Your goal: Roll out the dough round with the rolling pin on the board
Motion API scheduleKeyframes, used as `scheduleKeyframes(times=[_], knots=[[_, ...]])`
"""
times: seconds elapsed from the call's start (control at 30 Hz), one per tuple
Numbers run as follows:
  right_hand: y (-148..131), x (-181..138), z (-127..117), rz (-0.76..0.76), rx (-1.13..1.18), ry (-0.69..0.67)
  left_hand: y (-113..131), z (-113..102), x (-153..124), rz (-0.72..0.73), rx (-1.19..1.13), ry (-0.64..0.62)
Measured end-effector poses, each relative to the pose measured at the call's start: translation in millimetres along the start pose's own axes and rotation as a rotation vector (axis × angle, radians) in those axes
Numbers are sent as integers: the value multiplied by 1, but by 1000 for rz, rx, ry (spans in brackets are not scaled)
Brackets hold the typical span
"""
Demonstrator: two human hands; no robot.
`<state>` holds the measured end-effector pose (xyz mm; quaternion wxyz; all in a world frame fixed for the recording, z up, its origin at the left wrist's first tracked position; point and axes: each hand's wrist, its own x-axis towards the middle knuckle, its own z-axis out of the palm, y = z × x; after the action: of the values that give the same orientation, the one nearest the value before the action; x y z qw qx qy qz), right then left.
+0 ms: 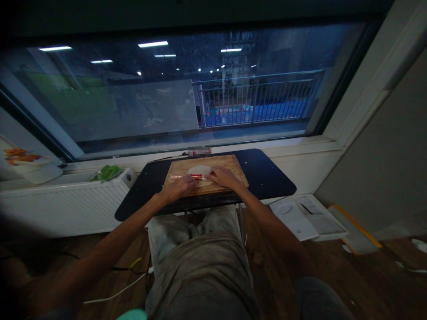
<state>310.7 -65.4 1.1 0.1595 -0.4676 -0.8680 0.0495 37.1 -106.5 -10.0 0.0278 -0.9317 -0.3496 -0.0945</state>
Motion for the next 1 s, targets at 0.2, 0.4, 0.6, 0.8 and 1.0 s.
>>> scheduleKeyframes(times=[0.2, 0.4, 0.6, 0.8, 1.0], knots=[[0, -1, 0, 5, 6, 4, 2, -6, -12, 17, -30, 14], [-4, -2, -3, 24, 1, -2, -10, 6, -19, -62, -158, 127], [-7, -3, -5, 37, -23, -20, -25, 17, -14, -63, -164, 174], [-9, -7, -3, -1, -100, -25, -33, 17, -11, -47, -161, 184], [-11, -5, -5, 26, -82, -39, -32, 10, -3, -93, -274, 157]])
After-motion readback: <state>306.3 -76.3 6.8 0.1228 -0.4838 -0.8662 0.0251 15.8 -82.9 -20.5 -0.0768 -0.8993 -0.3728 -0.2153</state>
